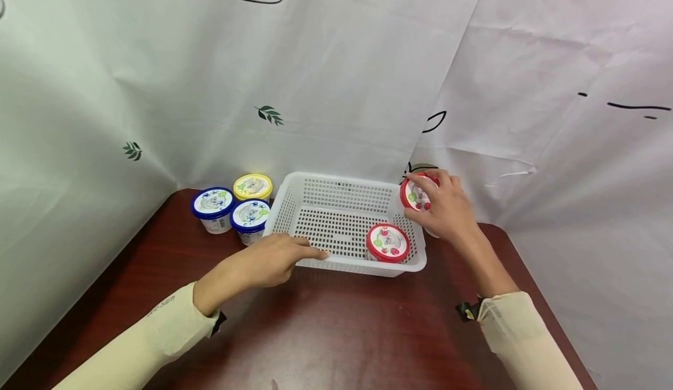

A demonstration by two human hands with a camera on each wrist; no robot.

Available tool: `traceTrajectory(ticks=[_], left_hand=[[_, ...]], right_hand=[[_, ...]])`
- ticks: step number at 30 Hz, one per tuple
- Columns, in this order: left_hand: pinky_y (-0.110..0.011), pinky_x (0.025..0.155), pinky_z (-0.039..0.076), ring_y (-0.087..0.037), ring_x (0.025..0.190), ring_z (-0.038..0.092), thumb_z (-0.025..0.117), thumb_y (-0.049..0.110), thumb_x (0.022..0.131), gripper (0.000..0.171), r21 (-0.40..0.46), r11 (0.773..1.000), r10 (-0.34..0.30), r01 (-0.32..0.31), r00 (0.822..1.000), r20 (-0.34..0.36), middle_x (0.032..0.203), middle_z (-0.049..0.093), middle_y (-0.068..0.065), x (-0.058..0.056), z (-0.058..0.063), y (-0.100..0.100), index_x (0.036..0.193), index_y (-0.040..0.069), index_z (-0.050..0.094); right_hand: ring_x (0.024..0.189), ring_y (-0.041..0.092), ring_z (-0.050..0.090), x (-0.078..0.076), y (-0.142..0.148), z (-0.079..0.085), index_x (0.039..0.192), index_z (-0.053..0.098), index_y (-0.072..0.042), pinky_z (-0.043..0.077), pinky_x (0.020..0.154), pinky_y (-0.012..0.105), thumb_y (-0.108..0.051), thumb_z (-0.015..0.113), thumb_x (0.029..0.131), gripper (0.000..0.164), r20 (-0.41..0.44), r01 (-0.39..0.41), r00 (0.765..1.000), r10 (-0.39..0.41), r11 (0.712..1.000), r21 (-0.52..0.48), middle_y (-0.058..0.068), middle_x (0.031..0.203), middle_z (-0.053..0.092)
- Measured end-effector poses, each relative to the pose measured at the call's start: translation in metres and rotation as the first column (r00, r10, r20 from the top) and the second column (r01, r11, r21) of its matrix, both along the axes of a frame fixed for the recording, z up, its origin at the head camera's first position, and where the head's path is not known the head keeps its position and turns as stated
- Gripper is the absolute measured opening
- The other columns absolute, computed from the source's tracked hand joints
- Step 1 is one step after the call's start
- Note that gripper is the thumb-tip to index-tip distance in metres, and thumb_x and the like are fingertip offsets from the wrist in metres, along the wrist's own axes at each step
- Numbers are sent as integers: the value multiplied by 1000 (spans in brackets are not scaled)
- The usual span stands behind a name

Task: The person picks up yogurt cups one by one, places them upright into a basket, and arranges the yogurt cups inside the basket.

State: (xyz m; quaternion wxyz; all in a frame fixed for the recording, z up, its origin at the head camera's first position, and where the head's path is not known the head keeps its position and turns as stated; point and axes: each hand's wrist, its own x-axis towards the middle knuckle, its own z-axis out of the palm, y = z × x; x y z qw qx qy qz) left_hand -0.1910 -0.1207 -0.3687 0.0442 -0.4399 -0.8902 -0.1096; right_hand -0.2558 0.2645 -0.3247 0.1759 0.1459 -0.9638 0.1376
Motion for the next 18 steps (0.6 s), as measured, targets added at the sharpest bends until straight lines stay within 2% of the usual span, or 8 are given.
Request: traceTrajectory(ticks=[10,18], left_hand=[[-35,72,54,-16,75,60,62,-13,95,65,-2,1000,5,-5,1000,8,111,80,-4,-1,-1,0,145,24,79],[-34,71,54,-16,74,60,61,-14,94,66,-1,1000,4,-4,1000,9,110,80,-4,-1,-1,1,145,24,79]], right_hand=[[144,51,46,-4,-4,-5,166,58,-22,54,105,69,-37,84,95,78,43,-43,998,45,999,-30,24,165,46],[149,50,42,-8,-6,-6,170,53,-24,54,107,72,-42,86,96,83,107,-36,994,37,999,-7,23,170,42]])
